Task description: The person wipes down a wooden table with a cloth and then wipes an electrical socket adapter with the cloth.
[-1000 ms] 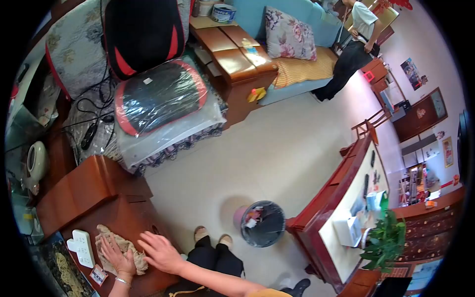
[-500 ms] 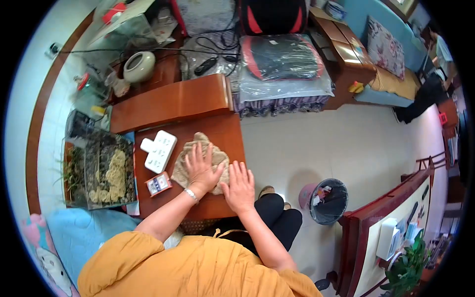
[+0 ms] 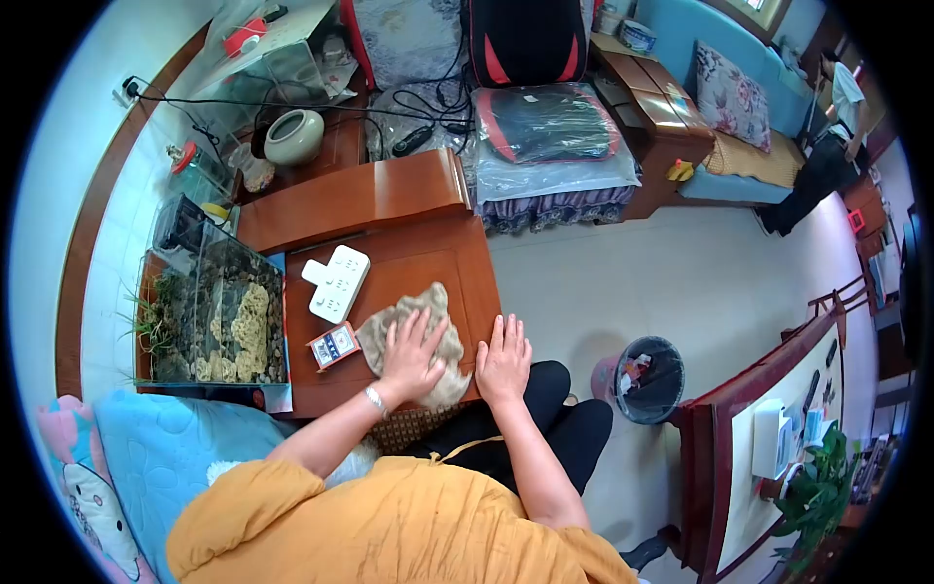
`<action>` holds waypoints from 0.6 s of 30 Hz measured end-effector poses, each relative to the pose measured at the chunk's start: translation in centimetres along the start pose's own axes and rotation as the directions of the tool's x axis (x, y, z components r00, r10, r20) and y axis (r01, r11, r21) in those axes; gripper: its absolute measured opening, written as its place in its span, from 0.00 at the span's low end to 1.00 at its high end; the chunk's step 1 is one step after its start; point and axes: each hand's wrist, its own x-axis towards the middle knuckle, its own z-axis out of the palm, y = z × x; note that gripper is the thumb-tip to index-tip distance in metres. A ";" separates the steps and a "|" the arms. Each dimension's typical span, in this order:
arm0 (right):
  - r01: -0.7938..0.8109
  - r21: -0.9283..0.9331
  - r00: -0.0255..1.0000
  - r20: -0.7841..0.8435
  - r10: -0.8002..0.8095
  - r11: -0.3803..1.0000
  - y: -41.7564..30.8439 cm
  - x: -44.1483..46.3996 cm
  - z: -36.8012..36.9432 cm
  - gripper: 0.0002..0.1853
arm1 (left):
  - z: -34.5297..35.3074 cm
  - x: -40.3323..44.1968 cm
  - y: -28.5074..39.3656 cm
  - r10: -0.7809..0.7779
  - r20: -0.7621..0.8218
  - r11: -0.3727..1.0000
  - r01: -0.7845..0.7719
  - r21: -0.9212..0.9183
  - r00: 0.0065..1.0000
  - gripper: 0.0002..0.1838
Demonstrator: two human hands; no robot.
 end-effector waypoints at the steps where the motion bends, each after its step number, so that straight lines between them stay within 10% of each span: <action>1: -0.001 -0.009 1.000 -0.013 0.001 1.000 0.1 -0.1 0.0 0.30 | -0.1 -1.4 0.3 0.029 0.027 0.999 -0.028 -0.015 0.999 0.39; 18: 0.012 0.085 0.999 -0.051 -0.008 0.996 0.1 0.1 -0.3 0.28 | 1.7 19.7 -1.4 0.212 -0.102 0.977 -0.210 0.029 0.972 0.31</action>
